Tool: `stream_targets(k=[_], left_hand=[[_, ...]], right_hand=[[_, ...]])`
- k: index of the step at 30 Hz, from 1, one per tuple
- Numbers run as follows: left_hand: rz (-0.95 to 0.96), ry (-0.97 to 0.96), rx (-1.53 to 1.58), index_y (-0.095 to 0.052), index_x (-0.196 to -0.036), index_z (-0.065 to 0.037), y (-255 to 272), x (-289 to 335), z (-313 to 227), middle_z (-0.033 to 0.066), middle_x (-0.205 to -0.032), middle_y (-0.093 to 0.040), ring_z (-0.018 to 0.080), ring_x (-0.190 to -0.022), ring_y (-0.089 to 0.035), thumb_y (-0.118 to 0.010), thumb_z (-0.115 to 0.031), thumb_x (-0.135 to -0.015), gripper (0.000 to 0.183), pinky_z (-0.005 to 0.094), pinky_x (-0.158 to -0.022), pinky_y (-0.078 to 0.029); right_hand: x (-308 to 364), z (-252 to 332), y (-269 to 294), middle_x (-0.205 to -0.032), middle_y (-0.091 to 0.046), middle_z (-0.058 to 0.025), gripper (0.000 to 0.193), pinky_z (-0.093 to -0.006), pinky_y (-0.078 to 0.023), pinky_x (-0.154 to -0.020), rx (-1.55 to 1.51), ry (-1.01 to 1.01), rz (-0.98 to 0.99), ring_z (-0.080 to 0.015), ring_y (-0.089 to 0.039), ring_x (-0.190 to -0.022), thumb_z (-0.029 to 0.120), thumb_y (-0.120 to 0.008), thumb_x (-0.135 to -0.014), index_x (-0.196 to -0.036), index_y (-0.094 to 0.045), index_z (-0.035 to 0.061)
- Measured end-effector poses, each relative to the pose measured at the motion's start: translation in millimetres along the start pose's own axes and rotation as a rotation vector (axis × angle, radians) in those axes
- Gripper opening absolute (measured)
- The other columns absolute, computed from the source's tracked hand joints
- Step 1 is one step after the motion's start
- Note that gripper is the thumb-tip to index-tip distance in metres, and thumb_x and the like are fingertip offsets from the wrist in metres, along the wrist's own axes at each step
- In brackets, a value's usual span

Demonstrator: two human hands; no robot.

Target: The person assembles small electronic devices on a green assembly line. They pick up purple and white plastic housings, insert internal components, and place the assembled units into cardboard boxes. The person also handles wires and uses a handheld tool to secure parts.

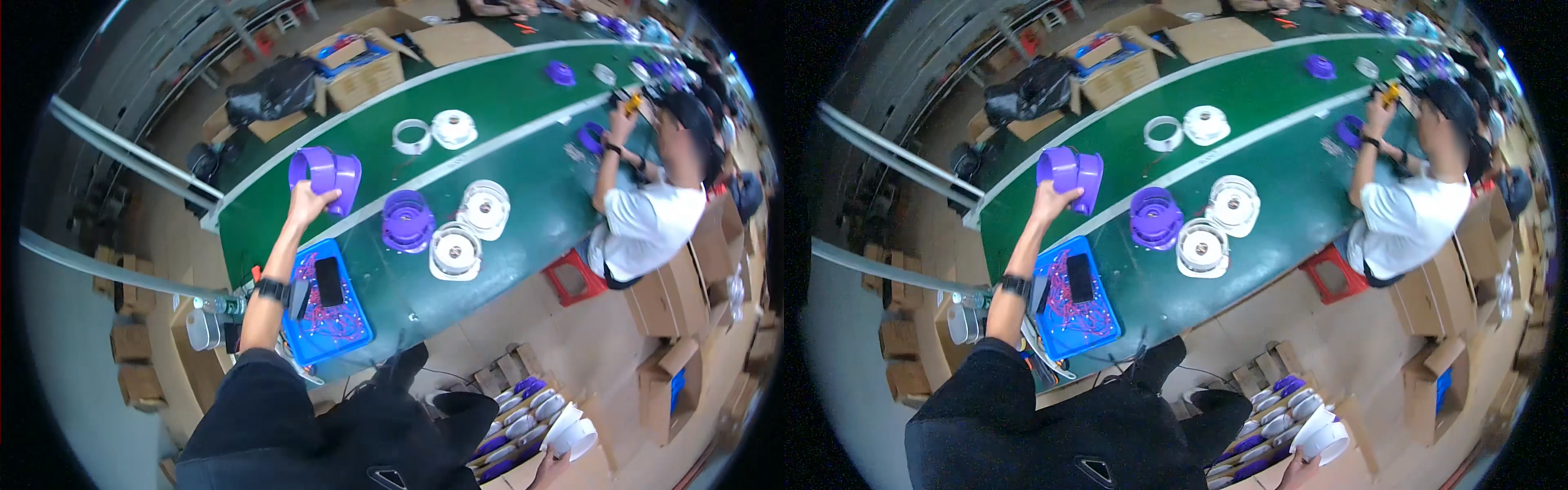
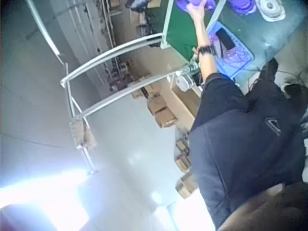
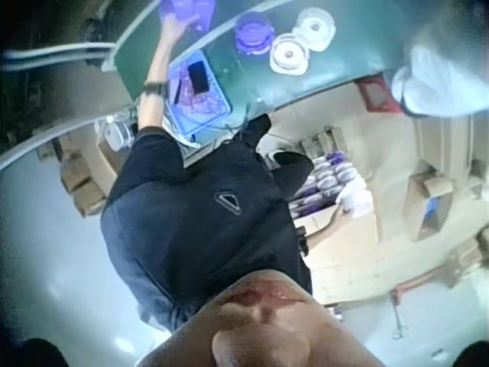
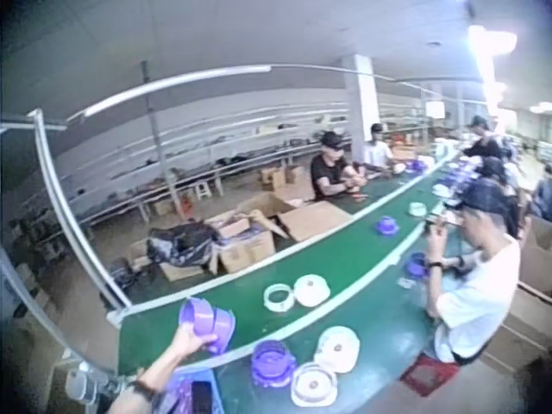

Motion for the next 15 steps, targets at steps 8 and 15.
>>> stream_targets(k=[8,15], left_hand=[[-0.186,0.335,-0.685,-0.068,-0.094,-0.007,-23.4,-118.4,190.4,0.0180,-0.095,-0.067,0.0356,-0.093,-0.064,-0.074,-0.028,-0.071,0.033,0.0438,-0.081,-0.053],[-0.263,0.079,-0.272,-0.065,-0.092,0.001,8.7,-79.4,197.7,0.0213,-0.086,-0.067,0.0350,-0.082,-0.066,-0.078,-0.028,-0.069,0.039,0.0408,-0.076,-0.052]], right_hand=[[-29.5,170.5,-34.2,-0.111,-0.058,-0.0286,0.057,-0.0442,-0.046,-0.082,0.195,0.131,0.363,-0.0379,-0.059,-0.098,0.034,-0.072,-0.077,-0.118,-0.056,-0.0014],[-28.9,198.3,-62.1,-0.135,-0.044,-0.0244,0.082,-0.0435,-0.037,-0.099,0.150,0.111,0.503,-0.0389,-0.045,-0.121,0.044,-0.070,-0.077,-0.141,-0.034,0.0073]])
Point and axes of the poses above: each hand's wrist, its own x-axis away from the middle knuckle, its own y-axis out of the back of the hand, z = x × y, the point moved 9 cm from there along -x, towards the middle knuckle
